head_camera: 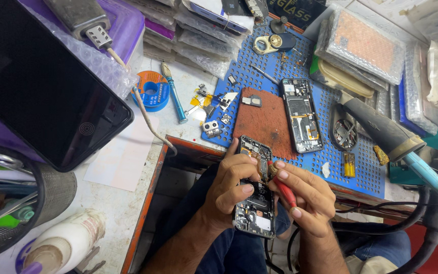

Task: The person tests a smartphone's touchscreen and then disassembles it by removing the back cover, battery, and internal components using a screwdriver and tweezers.

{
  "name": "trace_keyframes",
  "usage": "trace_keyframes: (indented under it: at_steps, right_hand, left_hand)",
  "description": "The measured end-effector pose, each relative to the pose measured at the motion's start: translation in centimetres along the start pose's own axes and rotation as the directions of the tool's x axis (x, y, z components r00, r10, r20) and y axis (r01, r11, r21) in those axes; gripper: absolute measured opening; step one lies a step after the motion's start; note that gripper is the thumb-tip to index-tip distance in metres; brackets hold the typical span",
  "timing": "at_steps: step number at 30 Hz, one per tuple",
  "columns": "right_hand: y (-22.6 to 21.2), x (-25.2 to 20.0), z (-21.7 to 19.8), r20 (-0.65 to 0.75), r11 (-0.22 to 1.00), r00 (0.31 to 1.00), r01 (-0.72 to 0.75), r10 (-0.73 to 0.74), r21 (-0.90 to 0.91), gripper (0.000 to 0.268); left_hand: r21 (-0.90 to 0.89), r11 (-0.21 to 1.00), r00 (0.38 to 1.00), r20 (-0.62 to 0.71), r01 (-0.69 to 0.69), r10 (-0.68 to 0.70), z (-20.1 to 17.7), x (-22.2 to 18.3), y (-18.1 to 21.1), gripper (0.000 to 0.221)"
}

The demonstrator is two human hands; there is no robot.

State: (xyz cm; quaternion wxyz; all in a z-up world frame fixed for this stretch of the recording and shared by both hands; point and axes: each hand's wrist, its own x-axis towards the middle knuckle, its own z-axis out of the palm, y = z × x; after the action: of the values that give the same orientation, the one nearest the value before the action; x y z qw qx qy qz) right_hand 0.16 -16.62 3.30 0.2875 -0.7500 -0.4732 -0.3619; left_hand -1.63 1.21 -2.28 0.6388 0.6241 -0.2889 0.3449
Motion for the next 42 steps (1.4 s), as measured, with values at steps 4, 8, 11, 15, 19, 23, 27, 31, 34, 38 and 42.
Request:
trace_keyframes:
  at_steps: [4,8,11,15,19,23,27,31,34,38,42]
  right_hand:
    - [-0.1,-0.1,-0.2,0.015,1.0,1.0,-0.01,0.01,-0.006,0.061]
    - [0.0,-0.1,-0.2,0.02,1.0,1.0,0.002,-0.003,0.014,0.061]
    - [0.0,-0.1,-0.2,0.023,1.0,1.0,-0.002,0.002,0.008,0.062]
    - [-0.1,-0.1,-0.2,0.024,1.0,1.0,-0.009,0.008,0.012,0.062]
    - [0.0,-0.2,-0.2,0.026,1.0,1.0,-0.005,0.005,-0.002,0.061]
    - [0.0,-0.1,0.1,0.004,1.0,1.0,-0.002,0.002,0.003,0.06]
    - [-0.2,0.2,-0.1,0.03,1.0,0.999,-0.019,0.019,-0.008,0.057]
    - [-0.4,0.8,-0.2,-0.004,1.0,1.0,-0.02,0.02,-0.008,0.055]
    - [-1.0,1.1,-0.4,-0.015,0.995,0.999,-0.041,0.04,-0.09,0.05]
    - [-2.1,1.6,0.1,-0.021,0.992,0.997,-0.077,0.075,-0.095,0.046]
    - [-2.7,2.2,0.2,-0.011,0.993,0.994,-0.112,0.111,-0.049,0.046]
  left_hand:
    - [-0.005,1.0,1.0,0.0,0.0,0.0,0.0,0.0,-0.1,0.055]
    - [-0.001,1.0,1.0,-0.004,-0.006,0.006,0.0,0.0,-0.1,0.054]
    - [0.001,1.0,1.0,-0.001,-0.004,0.004,0.0,0.0,-0.1,0.054]
    - [-0.003,1.0,1.0,-0.002,0.0,0.0,0.1,-0.1,-0.1,0.055]
    - [0.001,1.0,1.0,0.002,0.011,-0.011,0.2,-0.2,-0.2,0.055]
    - [0.007,1.0,1.0,0.003,0.012,-0.012,0.2,-0.2,-0.1,0.055]
    - [0.007,1.0,1.0,0.001,0.009,-0.009,0.1,-0.2,-0.2,0.055]
    - [0.003,1.0,1.0,-0.008,0.005,-0.005,0.1,-0.1,-0.2,0.056]
    - [-0.007,1.0,1.0,-0.018,0.001,-0.001,0.1,0.0,-0.2,0.057]
    - [-0.013,1.0,0.999,-0.032,-0.01,0.01,0.0,0.3,-0.3,0.06]
    - [-0.014,1.0,0.999,-0.042,-0.003,0.003,0.2,0.3,-0.2,0.06]
